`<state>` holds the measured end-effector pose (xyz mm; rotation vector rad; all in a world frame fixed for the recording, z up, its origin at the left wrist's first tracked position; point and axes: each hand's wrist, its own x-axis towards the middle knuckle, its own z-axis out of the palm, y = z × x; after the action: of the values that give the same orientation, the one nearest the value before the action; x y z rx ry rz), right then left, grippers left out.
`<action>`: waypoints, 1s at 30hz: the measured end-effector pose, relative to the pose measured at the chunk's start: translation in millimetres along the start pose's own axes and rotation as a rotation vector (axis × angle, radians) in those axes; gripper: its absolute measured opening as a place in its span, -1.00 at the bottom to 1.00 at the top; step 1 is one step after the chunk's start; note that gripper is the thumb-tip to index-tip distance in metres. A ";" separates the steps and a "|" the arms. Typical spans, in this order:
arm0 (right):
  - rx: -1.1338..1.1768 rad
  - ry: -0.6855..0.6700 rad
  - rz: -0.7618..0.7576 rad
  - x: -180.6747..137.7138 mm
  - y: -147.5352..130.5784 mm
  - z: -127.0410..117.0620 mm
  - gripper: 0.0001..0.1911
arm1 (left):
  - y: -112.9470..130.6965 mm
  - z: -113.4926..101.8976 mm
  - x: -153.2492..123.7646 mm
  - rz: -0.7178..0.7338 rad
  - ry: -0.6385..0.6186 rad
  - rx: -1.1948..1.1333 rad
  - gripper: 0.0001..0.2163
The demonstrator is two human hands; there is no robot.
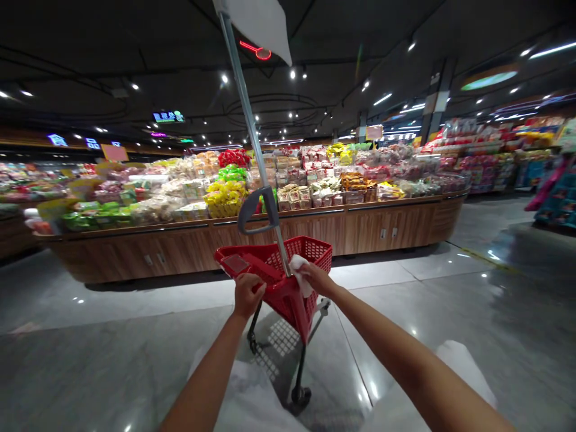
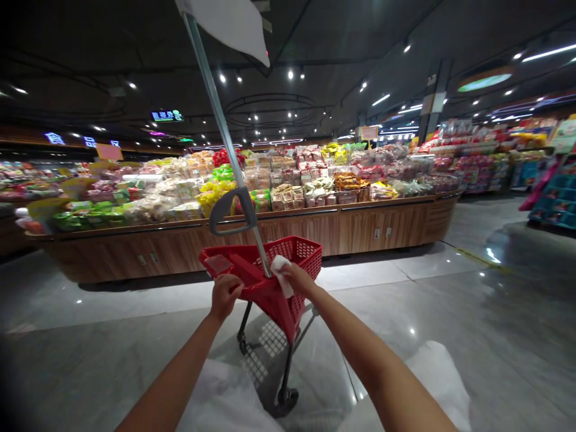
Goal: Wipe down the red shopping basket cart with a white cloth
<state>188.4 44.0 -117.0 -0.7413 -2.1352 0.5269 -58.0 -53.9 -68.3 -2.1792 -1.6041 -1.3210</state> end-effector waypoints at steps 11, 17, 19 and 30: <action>0.007 -0.154 -0.073 21.4 -35.3 17.1 -0.54 | -19.5 -26.5 8.9 0.034 0.034 0.105 -0.78; -0.059 -0.062 -0.019 20.6 -12.6 17.4 -0.56 | 53.9 17.2 17.1 0.238 -0.041 0.194 -0.71; -0.064 -0.040 -0.003 20.5 -11.9 18.4 -0.59 | 69.9 43.8 24.7 0.292 -0.144 0.199 -0.65; -0.209 0.007 0.129 -19.5 31.4 -7.0 -0.57 | 34.2 100.0 16.0 0.322 -0.214 0.383 -0.32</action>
<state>214.2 55.2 -142.0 -1.0007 -2.1673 0.3697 27.4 -1.1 -105.2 -2.2601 -1.3521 -0.6503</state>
